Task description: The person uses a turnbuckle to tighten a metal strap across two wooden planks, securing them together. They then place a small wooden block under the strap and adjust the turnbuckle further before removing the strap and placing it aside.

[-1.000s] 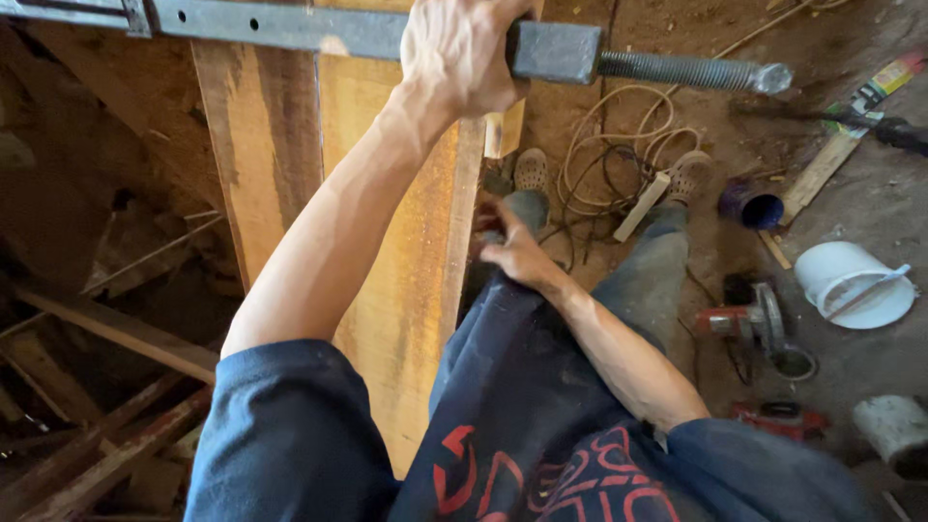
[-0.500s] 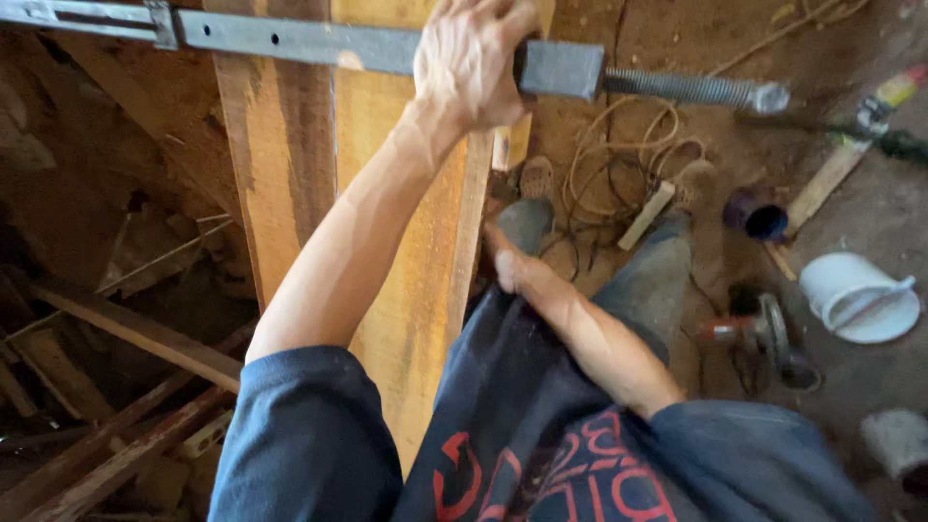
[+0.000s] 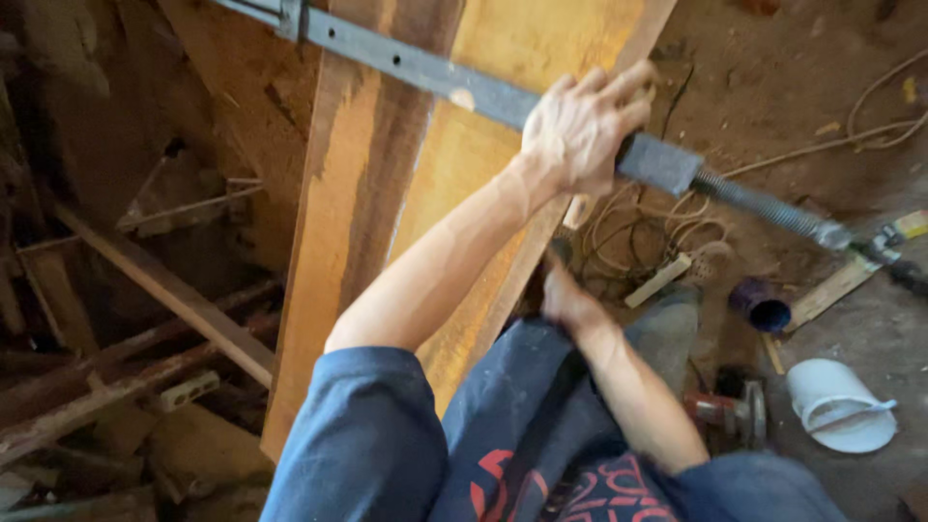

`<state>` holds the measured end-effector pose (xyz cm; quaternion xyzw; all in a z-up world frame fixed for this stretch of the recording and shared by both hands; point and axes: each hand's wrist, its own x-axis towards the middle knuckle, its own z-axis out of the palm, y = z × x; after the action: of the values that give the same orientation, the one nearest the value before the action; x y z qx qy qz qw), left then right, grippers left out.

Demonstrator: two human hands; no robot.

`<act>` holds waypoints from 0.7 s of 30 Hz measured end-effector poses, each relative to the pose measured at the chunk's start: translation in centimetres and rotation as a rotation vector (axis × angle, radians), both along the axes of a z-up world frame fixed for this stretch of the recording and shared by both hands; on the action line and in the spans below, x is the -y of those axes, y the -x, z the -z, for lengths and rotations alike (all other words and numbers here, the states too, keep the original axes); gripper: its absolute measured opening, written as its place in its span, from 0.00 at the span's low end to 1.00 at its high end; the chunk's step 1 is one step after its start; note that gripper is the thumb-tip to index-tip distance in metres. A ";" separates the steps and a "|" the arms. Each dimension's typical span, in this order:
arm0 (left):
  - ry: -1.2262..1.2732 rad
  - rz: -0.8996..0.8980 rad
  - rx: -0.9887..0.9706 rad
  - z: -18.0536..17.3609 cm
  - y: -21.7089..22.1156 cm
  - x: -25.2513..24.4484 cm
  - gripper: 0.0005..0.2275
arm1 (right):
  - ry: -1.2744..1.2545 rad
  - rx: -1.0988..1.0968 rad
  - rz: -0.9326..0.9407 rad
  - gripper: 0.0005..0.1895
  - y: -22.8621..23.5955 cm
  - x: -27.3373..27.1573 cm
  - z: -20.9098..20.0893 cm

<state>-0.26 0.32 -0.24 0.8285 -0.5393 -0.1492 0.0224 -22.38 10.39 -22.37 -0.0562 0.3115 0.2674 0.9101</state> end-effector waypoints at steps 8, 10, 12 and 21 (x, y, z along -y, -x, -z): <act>0.162 0.029 0.008 -0.6 -0.1 -0.5 0.24 | 0.356 -0.142 -0.384 0.29 -2.1 3.3 1.1; 0.097 0.030 -0.027 -0.4 0.0 -0.6 0.24 | 0.270 -0.144 -0.346 0.21 -2.6 3.9 1.4; 0.069 0.024 -0.042 -0.2 0.2 -0.8 0.24 | 0.280 -0.120 -0.331 0.20 -1.8 4.1 0.6; -0.038 0.028 -0.066 -0.7 0.0 -0.3 0.26 | 1.260 -0.257 0.288 0.44 8.9 20.6 -8.5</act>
<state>-0.22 0.59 0.50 0.8157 -0.5470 -0.1868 0.0223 -31.29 -10.23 -13.92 -0.5037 0.5191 -0.0860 0.6852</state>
